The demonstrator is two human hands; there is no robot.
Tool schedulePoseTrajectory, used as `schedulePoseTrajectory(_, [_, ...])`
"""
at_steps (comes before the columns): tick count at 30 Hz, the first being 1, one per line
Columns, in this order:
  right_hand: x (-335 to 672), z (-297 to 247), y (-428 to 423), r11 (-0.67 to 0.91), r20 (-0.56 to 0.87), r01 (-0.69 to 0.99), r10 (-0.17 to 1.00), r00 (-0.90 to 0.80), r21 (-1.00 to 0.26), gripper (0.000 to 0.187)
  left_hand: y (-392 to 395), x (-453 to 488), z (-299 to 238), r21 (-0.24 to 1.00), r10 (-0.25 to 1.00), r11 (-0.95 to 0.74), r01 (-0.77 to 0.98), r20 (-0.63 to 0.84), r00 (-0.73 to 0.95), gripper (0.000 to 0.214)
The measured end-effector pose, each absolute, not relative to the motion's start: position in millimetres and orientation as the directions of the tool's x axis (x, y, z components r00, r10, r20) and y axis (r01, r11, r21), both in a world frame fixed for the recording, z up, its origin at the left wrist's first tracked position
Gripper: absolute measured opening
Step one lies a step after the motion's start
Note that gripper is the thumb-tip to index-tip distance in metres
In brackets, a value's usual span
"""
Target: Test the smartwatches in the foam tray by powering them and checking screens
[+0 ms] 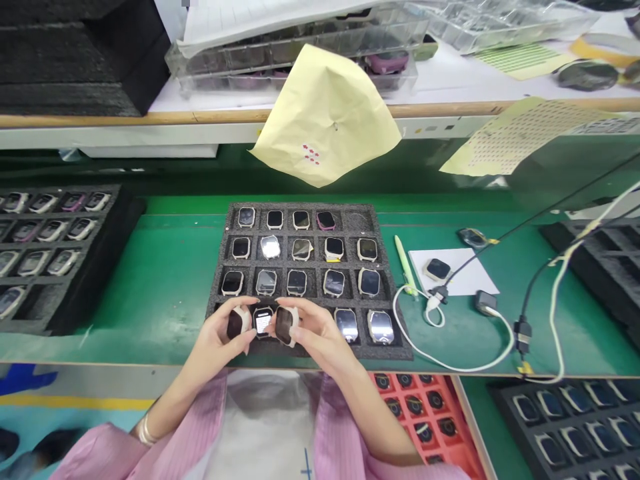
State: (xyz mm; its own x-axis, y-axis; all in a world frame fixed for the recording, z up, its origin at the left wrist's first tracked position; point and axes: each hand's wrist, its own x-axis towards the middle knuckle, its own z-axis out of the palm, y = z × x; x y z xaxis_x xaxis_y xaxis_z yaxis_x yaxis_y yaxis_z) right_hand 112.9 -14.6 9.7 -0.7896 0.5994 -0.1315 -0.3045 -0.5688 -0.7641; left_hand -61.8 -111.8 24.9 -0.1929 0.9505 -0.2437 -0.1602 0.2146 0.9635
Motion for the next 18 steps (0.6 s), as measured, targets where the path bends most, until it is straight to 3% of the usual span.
schedulePoseTrajectory(8, [111.7, 5.5, -12.0, -0.607, -0.191, -0.284, 0.598, -0.778, -0.742, 0.04, -109.7, -58.5, 24.1, 0.969, 0.957, 0.195, -0.149, -0.221, -0.189, 0.04])
schedulePoseTrajectory(18, [112.1, 7.2, -16.0, -0.526, -0.199, -0.255, 0.659, -0.725, -0.812, 0.038, -108.2, -61.4, 23.7, 0.963, 0.954, 0.263, -0.061, -0.269, -0.131, 0.035])
